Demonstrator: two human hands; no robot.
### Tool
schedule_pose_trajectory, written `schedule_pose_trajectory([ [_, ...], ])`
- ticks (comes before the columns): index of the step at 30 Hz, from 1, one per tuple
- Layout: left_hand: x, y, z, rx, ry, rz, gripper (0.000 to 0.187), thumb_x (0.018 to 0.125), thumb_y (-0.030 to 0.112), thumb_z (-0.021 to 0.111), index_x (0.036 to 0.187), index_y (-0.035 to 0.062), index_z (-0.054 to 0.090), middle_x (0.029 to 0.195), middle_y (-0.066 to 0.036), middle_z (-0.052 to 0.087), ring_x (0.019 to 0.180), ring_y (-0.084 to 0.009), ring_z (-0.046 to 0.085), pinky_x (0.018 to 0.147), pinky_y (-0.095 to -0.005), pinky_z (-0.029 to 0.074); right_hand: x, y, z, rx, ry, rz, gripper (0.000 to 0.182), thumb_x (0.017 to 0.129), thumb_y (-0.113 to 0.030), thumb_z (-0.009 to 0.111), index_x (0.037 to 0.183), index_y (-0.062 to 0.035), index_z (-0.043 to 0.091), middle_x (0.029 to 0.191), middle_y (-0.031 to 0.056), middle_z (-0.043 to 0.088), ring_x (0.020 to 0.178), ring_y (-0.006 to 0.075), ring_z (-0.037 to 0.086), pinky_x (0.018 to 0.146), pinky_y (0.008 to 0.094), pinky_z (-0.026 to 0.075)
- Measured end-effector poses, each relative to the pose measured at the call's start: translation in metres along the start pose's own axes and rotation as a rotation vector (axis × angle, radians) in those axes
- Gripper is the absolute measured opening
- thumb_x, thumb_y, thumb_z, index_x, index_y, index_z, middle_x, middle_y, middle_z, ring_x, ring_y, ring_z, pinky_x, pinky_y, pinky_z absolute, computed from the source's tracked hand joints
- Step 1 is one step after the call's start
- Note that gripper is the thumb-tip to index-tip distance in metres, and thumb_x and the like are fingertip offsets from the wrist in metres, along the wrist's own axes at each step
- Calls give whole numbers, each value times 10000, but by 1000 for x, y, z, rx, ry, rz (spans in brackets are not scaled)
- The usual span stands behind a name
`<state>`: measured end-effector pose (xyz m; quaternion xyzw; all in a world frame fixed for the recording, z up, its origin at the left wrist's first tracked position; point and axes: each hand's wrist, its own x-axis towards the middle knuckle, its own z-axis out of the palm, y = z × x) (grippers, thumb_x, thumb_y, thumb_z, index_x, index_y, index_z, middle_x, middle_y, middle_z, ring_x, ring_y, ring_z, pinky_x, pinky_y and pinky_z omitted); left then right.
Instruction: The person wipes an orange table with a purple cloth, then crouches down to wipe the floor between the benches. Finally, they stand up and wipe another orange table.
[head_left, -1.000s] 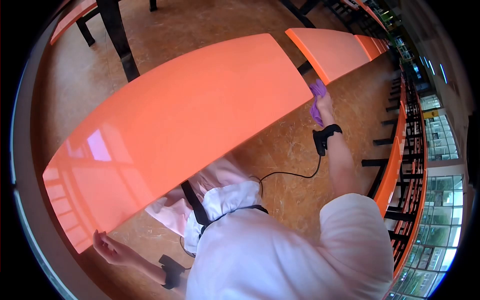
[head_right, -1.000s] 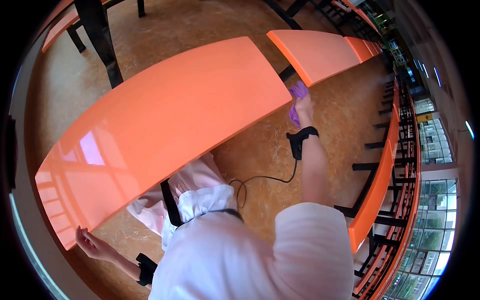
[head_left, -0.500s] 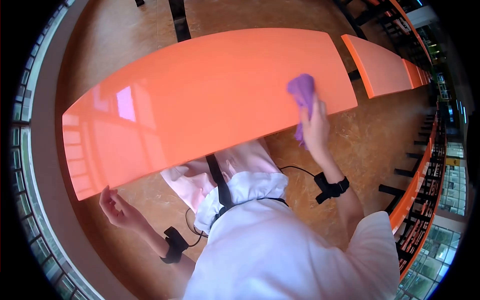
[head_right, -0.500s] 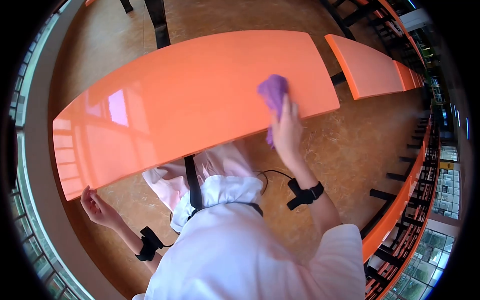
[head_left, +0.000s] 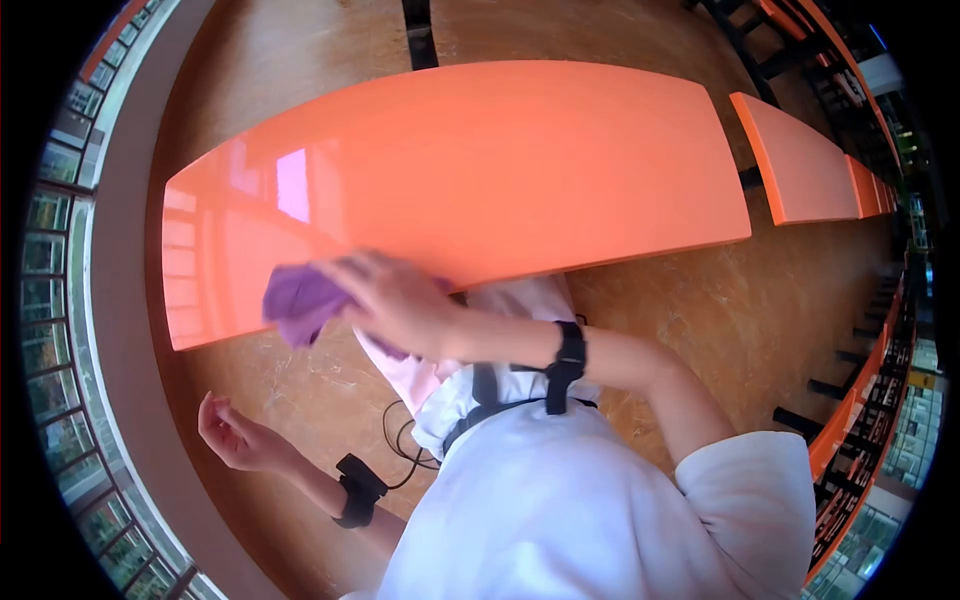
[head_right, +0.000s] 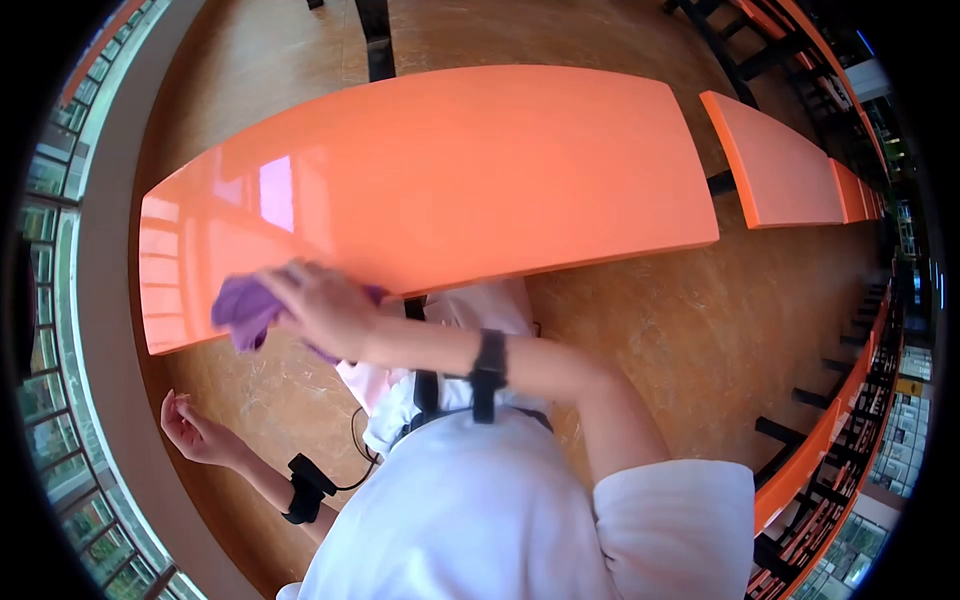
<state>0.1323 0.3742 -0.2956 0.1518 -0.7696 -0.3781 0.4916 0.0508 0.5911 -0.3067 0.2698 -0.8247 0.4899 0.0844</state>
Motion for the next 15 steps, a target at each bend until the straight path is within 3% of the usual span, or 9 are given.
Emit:
schedule_pose_trajectory([
  [1, -1, -1, -5, 15, 21, -3, 150, 829, -26, 474, 947, -13, 566, 865, -33, 559, 725, -101, 496, 631, -203, 396, 8, 7, -23, 92, 57, 181, 407, 802, -199, 551, 1156, -29, 447, 1003, 185, 531, 932, 338, 527, 773, 403, 435],
  [2, -3, 0, -8, 60, 11, -42, 142, 834, -19, 477, 943, -12, 566, 856, -29, 556, 718, -96, 488, 625, -202, 390, 16, 29, -44, 156, 172, 228, 409, 808, -186, 533, 1168, -16, 437, 1001, 205, 528, 928, 343, 526, 776, 399, 433],
  [4, -9, -4, -17, 173, -12, -68, 118, 842, 5, 489, 930, -7, 566, 845, -21, 551, 695, -84, 467, 606, -204, 372, 30, 92, -84, -243, 413, 175, 419, 808, -196, 531, 1165, 3, 439, 996, 224, 521, 934, 361, 498, 808, 431, 401],
  [6, -16, -7, -20, 213, -11, -129, 110, 844, 21, 493, 921, 4, 570, 812, -22, 553, 678, -86, 466, 606, -211, 368, 49, 137, -129, -631, 405, 207, 465, 819, -265, 509, 1197, -7, 426, 1013, 216, 521, 946, 382, 478, 828, 453, 386],
  [8, -22, -5, -23, 268, 6, -181, 110, 846, 23, 491, 919, 7, 571, 798, -23, 554, 675, -88, 467, 611, -213, 371, 69, 177, -146, -716, 333, 367, 511, 825, -301, 482, 1249, -32, 384, 1067, 220, 501, 990, 392, 466, 848, 449, 385],
  [9, -25, -6, -24, 255, 7, -194, 110, 847, 26, 490, 920, 8, 571, 786, -22, 552, 674, -90, 469, 616, -215, 374, 81, 175, -141, -738, 292, 466, 494, 823, -283, 479, 1244, -40, 387, 1086, 218, 491, 997, 398, 466, 852, 456, 383],
  [13, -29, -13, -29, 246, 0, -201, 132, 868, 48, 471, 952, 18, 568, 788, -4, 537, 680, -62, 455, 609, -191, 365, 133, 159, -76, -705, 166, 230, 384, 812, -252, 482, 1125, -35, 433, 1053, 208, 500, 953, 397, 488, 789, 473, 421],
  [15, -29, -13, -30, 250, 9, -202, 131, 867, 46, 471, 951, 16, 567, 787, -4, 537, 683, -62, 458, 610, -191, 366, 155, 131, -21, -655, 90, 89, 436, 799, -227, 511, 1172, -19, 423, 1023, 216, 503, 905, 388, 504, 764, 462, 424],
])
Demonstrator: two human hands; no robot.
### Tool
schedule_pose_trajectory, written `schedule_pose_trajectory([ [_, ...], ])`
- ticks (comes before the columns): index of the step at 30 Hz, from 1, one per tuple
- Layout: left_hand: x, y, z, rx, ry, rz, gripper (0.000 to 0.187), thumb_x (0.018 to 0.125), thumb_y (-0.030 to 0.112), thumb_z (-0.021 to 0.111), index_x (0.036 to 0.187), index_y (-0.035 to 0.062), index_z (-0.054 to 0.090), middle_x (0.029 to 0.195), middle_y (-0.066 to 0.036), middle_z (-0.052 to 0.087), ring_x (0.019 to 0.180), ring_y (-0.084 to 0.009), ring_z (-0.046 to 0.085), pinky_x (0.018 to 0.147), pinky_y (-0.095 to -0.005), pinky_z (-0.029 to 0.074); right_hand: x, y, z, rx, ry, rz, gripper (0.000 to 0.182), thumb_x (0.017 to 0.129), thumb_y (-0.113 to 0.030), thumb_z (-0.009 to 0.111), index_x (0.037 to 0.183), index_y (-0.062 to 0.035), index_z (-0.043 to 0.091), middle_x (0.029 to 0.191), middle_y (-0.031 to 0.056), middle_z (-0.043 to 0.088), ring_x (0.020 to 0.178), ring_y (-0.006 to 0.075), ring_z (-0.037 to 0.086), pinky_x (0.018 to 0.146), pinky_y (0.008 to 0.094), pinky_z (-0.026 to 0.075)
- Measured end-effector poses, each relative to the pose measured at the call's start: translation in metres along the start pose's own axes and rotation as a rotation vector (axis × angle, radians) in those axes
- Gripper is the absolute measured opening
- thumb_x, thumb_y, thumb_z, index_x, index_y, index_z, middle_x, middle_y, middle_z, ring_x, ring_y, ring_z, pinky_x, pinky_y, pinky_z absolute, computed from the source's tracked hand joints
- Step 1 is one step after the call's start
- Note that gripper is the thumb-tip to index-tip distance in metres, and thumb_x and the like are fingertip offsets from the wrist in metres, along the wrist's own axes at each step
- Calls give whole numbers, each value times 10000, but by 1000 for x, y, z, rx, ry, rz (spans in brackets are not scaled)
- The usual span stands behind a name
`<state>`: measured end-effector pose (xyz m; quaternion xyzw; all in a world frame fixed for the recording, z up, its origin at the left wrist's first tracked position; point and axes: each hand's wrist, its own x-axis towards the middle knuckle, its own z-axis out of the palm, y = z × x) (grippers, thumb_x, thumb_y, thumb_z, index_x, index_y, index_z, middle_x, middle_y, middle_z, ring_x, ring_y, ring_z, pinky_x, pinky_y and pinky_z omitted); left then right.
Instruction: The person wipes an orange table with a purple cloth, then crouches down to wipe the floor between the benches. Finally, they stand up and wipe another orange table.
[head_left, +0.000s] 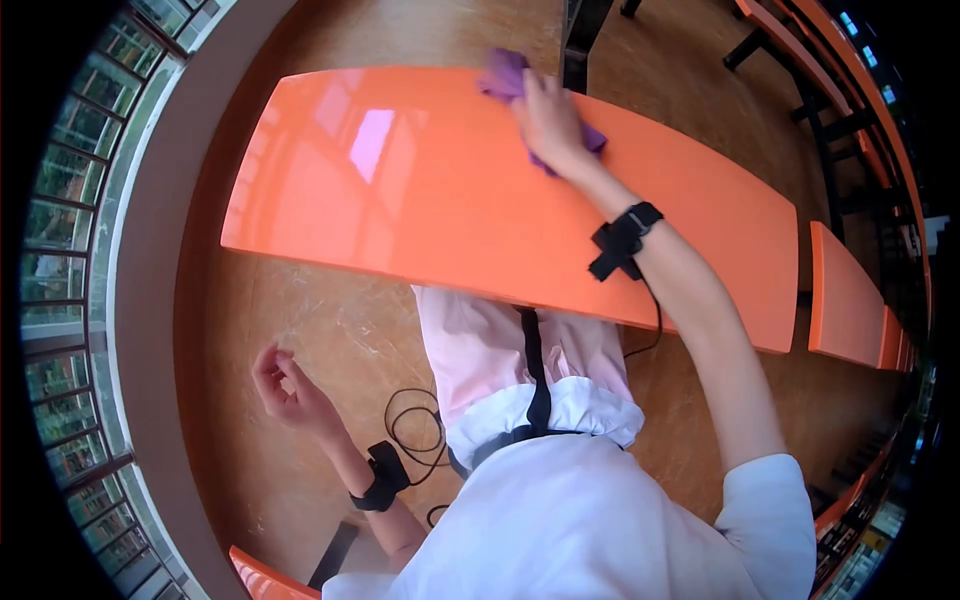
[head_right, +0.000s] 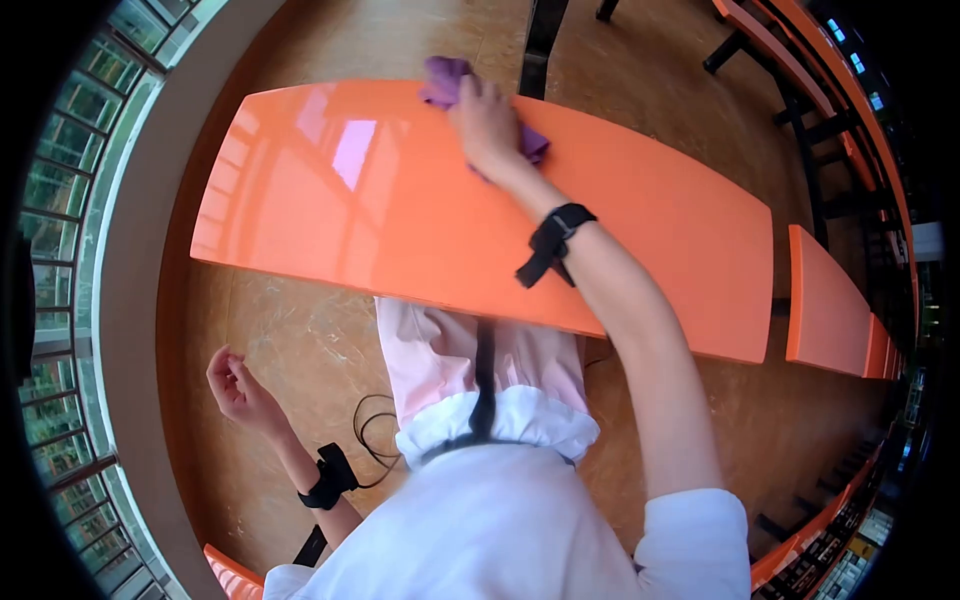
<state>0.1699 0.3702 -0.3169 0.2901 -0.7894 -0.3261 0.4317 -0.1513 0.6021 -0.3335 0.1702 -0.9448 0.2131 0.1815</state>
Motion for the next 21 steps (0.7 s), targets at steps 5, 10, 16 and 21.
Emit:
schedule_pose_trajectory([
  [5, 1, 12, 0, -6, 44, -21, 132, 839, 0, 475, 931, -5, 569, 782, -39, 552, 699, -104, 495, 627, -226, 392, -67, -132, 24, 230, -214, -567, 494, 737, -189, 593, 1175, -41, 416, 1025, 162, 496, 940, 325, 490, 811, 416, 409],
  [10, 7, 18, 3, -33, 41, 20, 124, 863, 37, 479, 953, 12, 561, 805, -21, 548, 717, -86, 499, 639, -198, 389, -115, -132, -29, 491, -479, -793, 495, 733, -281, 596, 1152, -62, 450, 956, 136, 511, 940, 294, 496, 781, 386, 417],
  [16, 10, 19, 3, 48, -2, -2, 105, 858, 35, 495, 930, 5, 566, 822, -37, 560, 739, -95, 527, 648, -208, 399, -41, -36, -25, 401, -98, -105, 444, 799, -183, 504, 1198, -4, 422, 1004, 208, 514, 965, 366, 475, 846, 423, 384],
  [21, -4, 12, -25, 69, 112, -10, 117, 823, -22, 494, 905, -6, 576, 746, -44, 566, 651, -94, 490, 587, -211, 387, 65, -31, 51, 56, 25, 69, 406, 819, -277, 464, 1140, -30, 443, 1035, 213, 501, 986, 383, 473, 823, 461, 405],
])
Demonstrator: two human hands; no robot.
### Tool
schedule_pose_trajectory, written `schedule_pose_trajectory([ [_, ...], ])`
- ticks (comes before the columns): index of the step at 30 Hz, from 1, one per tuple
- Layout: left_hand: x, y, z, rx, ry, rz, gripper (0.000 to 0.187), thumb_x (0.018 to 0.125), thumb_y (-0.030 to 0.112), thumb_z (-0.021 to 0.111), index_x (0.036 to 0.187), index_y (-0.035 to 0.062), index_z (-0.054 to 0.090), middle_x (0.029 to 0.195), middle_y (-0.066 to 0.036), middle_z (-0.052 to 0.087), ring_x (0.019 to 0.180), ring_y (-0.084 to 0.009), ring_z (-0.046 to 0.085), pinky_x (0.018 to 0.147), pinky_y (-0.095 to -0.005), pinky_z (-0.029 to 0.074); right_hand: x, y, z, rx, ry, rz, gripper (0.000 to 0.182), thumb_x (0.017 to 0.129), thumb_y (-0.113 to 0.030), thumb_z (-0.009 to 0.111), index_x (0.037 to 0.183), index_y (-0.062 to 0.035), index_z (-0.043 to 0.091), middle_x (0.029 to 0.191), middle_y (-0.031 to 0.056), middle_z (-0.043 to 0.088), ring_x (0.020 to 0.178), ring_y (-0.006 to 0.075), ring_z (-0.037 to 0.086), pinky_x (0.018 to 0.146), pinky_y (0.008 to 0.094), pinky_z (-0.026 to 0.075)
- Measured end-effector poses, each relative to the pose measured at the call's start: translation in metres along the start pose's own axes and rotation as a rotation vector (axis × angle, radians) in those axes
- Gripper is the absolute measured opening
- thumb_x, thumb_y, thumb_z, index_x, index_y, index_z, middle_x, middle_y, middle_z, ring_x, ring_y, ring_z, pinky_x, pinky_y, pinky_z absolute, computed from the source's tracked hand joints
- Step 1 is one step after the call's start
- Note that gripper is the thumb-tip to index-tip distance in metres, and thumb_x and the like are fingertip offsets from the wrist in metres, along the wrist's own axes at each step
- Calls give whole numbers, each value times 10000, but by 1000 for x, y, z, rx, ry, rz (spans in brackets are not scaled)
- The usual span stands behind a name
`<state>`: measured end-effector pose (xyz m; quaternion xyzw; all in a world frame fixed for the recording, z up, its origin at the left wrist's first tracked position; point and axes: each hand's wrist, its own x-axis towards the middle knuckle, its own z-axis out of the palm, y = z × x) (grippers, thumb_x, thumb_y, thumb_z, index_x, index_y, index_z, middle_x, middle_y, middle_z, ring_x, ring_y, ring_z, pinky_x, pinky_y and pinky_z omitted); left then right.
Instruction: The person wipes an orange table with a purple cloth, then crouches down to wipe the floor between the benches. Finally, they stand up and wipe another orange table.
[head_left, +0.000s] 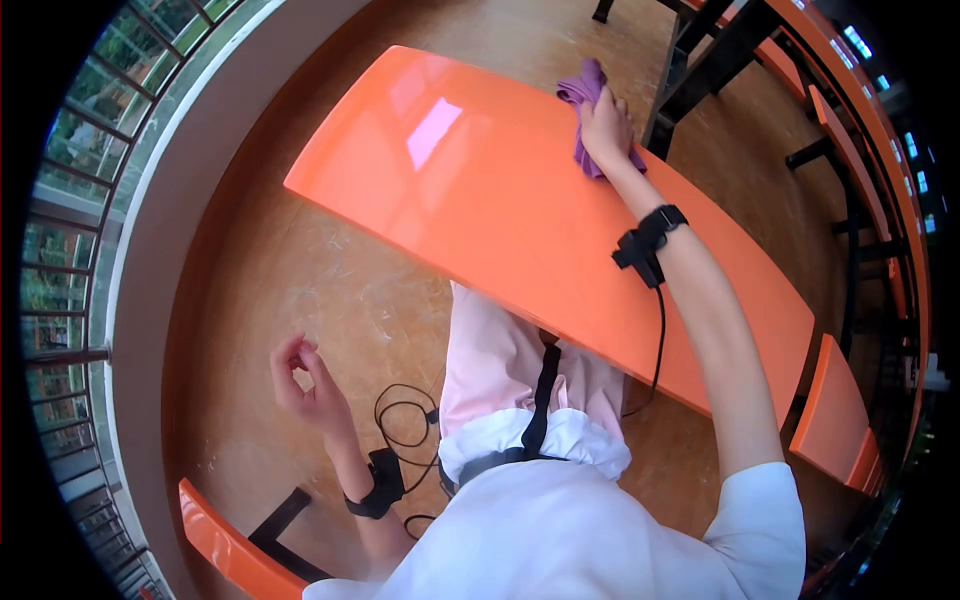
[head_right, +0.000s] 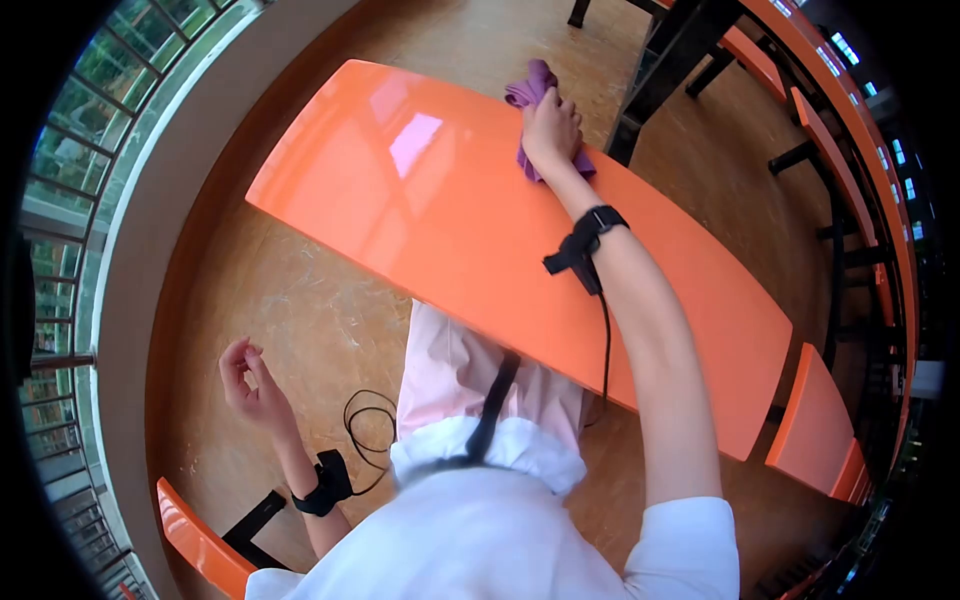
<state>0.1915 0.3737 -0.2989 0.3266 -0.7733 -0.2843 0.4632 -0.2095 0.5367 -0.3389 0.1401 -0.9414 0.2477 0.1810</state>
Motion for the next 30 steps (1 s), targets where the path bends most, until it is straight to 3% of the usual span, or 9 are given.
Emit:
schedule_pose_trajectory([
  [5, -19, -8, -29, 120, 37, -116, 111, 827, -10, 493, 904, -7, 574, 754, -41, 571, 660, -94, 494, 590, -214, 385, -31, -120, 49, 144, -135, -387, 273, 761, -211, 510, 982, -55, 475, 1008, 181, 509, 864, 353, 532, 702, 462, 462],
  [7, -23, -5, -29, 114, 44, -126, 109, 828, -3, 497, 905, -7, 574, 757, -40, 573, 664, -93, 496, 595, -214, 386, -87, -158, 40, 270, -260, -708, 455, 727, -215, 592, 1125, -56, 437, 956, 159, 506, 870, 333, 515, 760, 421, 429],
  [13, -16, 14, -6, 113, -6, -123, 104, 830, 8, 508, 911, -6, 573, 763, -37, 575, 666, -93, 496, 607, -215, 394, -173, -137, -33, 462, -746, -1212, 486, 701, -208, 632, 1156, -119, 486, 1025, 109, 527, 945, 264, 508, 809, 373, 408],
  [15, -11, 15, 4, 119, -26, -114, 103, 830, 7, 511, 912, -6, 573, 759, -36, 573, 660, -92, 491, 606, -215, 395, -179, -100, -64, 541, -719, -1121, 493, 700, -219, 614, 1162, -109, 484, 1002, 111, 535, 923, 270, 526, 807, 359, 417],
  [19, -9, 10, 15, 27, -115, -77, 86, 846, 36, 510, 897, 3, 571, 755, -18, 559, 684, -82, 492, 633, -212, 388, -143, -22, -131, 526, -745, -414, 508, 726, -84, 528, 1223, -44, 433, 1119, 173, 496, 1049, 312, 478, 920, 369, 365],
  [22, -9, 8, 16, -5, -145, -55, 85, 845, 27, 507, 891, -1, 573, 756, -21, 561, 672, -73, 489, 623, -201, 386, -109, 51, -104, 733, -294, -43, 390, 868, -109, 455, 1237, 5, 397, 1223, 177, 454, 1145, 260, 440, 944, 315, 336],
  [24, -10, 2, 13, -17, -144, -41, 87, 846, 30, 508, 894, -1, 573, 759, -22, 564, 672, -74, 494, 620, -203, 388, -70, 83, -81, 335, -30, -33, 413, 868, -206, 459, 1232, -18, 408, 1117, 207, 496, 1043, 331, 486, 899, 347, 372],
  [27, -10, -5, 1, -13, -114, -28, 89, 847, 34, 510, 897, 0, 575, 764, -26, 569, 672, -77, 504, 615, -206, 391, -28, 64, -56, -47, -74, 141, 451, 844, -281, 458, 1219, -34, 418, 1113, 214, 491, 1019, 364, 485, 866, 407, 392],
  [30, -15, -9, -13, 42, -70, -63, 89, 847, 34, 510, 898, 1, 575, 765, -28, 572, 674, -80, 509, 610, -207, 392, -27, 5, -18, -33, -78, -107, 464, 816, -263, 510, 1206, -31, 411, 1083, 211, 502, 1002, 377, 483, 840, 433, 406],
])
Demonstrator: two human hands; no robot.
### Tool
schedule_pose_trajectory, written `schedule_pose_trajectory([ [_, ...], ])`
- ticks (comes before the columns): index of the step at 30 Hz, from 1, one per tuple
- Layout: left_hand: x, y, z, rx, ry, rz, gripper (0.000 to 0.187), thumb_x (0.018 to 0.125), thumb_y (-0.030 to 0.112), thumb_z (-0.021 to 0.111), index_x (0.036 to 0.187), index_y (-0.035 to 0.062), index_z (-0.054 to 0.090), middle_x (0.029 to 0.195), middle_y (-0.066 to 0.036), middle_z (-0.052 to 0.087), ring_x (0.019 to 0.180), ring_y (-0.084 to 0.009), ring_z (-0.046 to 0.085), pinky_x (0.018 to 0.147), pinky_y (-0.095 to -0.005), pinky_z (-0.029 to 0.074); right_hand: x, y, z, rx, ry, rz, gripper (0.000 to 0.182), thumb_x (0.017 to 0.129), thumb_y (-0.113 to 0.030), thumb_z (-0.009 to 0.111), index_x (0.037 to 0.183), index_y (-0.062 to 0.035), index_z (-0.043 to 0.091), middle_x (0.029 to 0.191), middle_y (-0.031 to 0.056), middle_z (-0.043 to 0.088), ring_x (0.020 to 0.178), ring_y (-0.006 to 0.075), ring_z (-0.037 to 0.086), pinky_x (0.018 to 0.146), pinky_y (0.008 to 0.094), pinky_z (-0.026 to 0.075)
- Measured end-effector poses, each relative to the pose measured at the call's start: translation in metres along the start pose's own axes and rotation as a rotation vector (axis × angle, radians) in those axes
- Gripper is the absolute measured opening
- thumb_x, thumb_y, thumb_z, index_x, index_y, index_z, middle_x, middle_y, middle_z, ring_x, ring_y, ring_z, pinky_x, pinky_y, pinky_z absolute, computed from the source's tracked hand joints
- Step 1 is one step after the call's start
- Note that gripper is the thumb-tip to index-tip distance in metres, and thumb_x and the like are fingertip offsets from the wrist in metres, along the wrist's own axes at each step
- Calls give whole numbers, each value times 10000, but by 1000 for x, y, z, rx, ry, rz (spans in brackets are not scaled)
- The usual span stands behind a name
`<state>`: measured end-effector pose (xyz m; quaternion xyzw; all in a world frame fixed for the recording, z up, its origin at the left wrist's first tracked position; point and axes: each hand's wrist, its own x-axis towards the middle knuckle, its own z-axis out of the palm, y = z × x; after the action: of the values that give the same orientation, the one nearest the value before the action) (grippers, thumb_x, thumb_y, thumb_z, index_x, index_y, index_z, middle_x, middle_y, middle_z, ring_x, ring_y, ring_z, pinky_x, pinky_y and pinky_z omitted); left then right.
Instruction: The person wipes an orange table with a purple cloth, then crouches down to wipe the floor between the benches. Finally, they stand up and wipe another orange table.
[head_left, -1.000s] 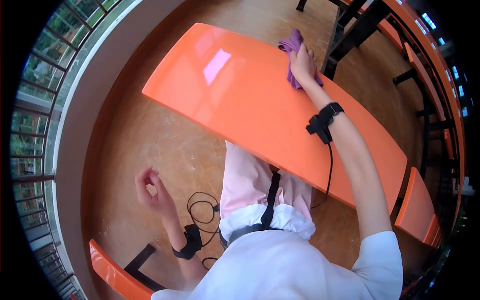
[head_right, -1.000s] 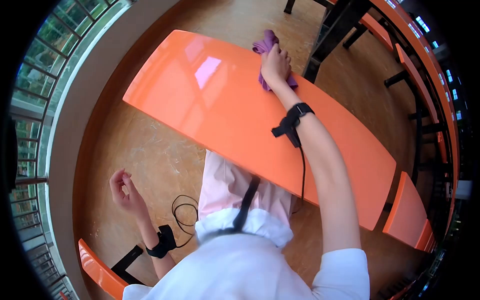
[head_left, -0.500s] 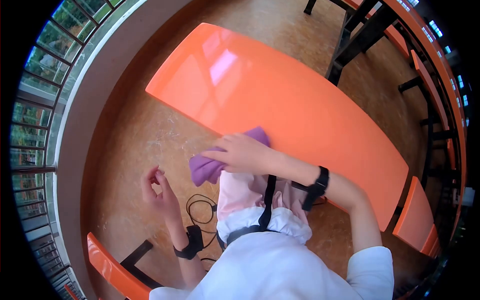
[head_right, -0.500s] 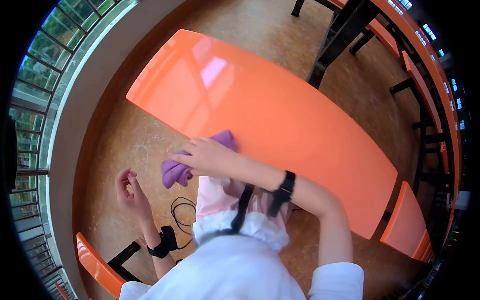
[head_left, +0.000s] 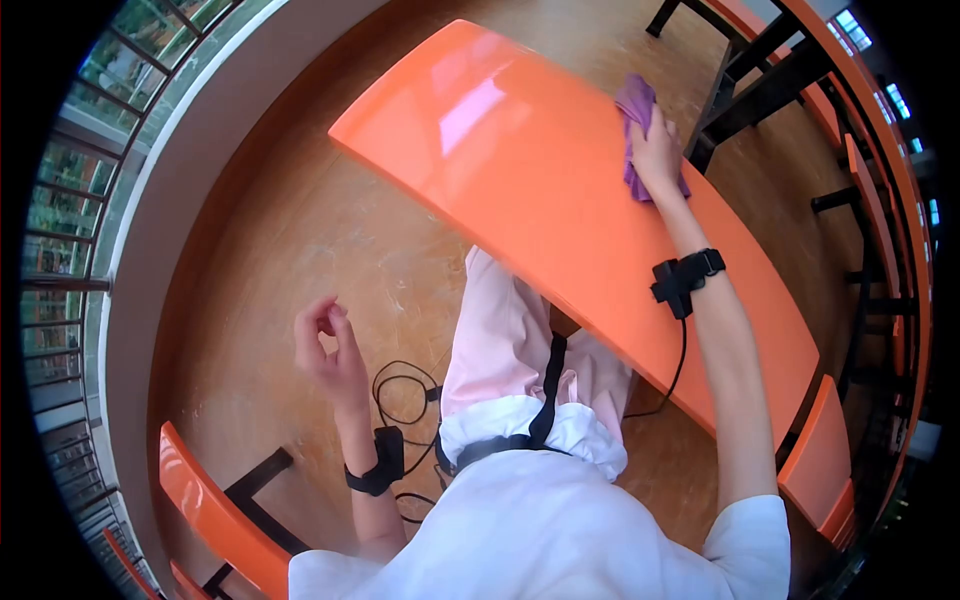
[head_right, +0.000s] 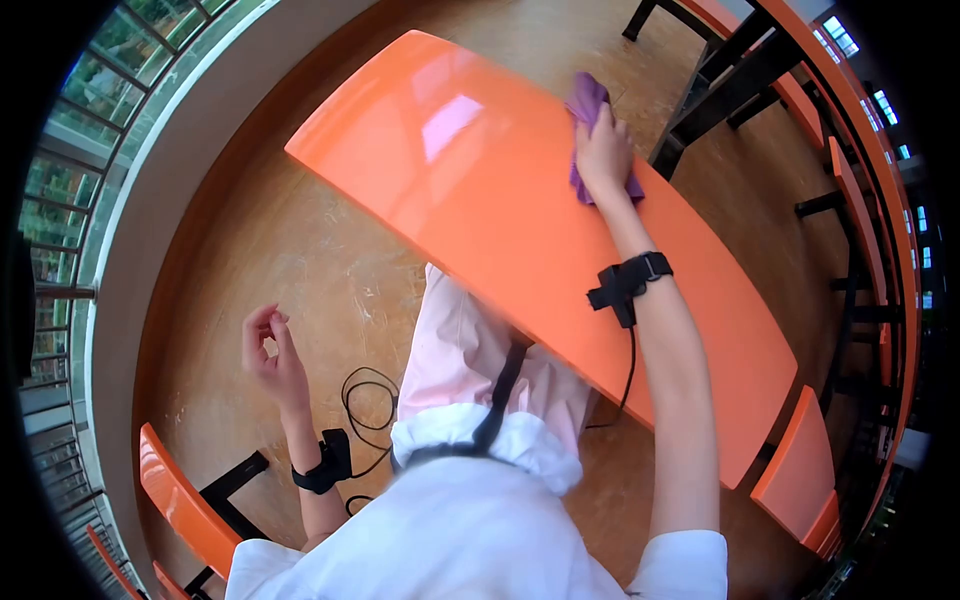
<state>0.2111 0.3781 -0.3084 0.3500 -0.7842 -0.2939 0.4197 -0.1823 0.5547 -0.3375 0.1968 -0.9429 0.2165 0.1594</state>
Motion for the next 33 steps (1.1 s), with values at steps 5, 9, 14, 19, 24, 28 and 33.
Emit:
schedule_pose_trajectory([
  [5, -12, 1, -9, 32, 14, -76, 91, 847, 33, 508, 901, 1, 572, 763, -31, 571, 672, -83, 508, 606, -209, 390, -78, -130, 10, 226, -200, -570, 521, 765, -197, 573, 1229, -37, 395, 1027, 177, 487, 932, 333, 489, 810, 411, 406],
  [9, -16, 6, -6, 22, 13, -98, 104, 853, 44, 499, 914, 2, 572, 766, -28, 571, 681, -87, 508, 620, -213, 391, -159, -172, -9, 416, -431, -922, 553, 668, -197, 664, 1170, -86, 462, 1030, 123, 497, 915, 293, 498, 784, 391, 409],
  [14, 2, 12, -8, 30, 47, -5, 117, 857, 51, 493, 929, 8, 574, 778, -26, 571, 697, -92, 514, 641, -216, 397, -214, -175, 0, 596, -526, -815, 451, 730, -253, 602, 1133, -74, 509, 1017, 134, 532, 958, 286, 504, 823, 391, 407],
  [19, 1, 6, -13, 42, 149, 55, 112, 842, 34, 507, 924, 8, 579, 760, -30, 580, 652, -87, 491, 580, -206, 389, -210, -117, -43, 794, -749, -523, 443, 752, -187, 544, 1169, -54, 473, 1041, 138, 527, 978, 291, 509, 856, 361, 409],
  [24, -18, 0, 9, -35, -37, -105, 117, 849, 57, 505, 928, 27, 587, 765, -27, 583, 635, -75, 484, 545, -200, 368, -251, -22, -103, 834, -809, -85, 459, 748, -86, 516, 1201, -50, 453, 1106, 140, 522, 1039, 267, 502, 886, 326, 386],
  [28, -13, 11, 37, -2, -159, -11, 122, 851, 49, 496, 930, 43, 588, 754, -32, 577, 628, -89, 486, 545, -206, 371, -345, 56, -129, 988, -620, 426, 423, 803, 6, 476, 1216, 61, 406, 1170, 122, 493, 1072, 164, 465, 922, 275, 354],
  [33, -6, 0, 70, 167, -381, 109, 121, 845, 21, 462, 906, 36, 566, 759, -95, 540, 695, -189, 521, 596, -257, 404, -489, 147, -167, 1337, -1, 1226, 462, 837, -227, 488, 1228, 6, 410, 1190, 132, 473, 1081, 227, 466, 936, 334, 363],
])
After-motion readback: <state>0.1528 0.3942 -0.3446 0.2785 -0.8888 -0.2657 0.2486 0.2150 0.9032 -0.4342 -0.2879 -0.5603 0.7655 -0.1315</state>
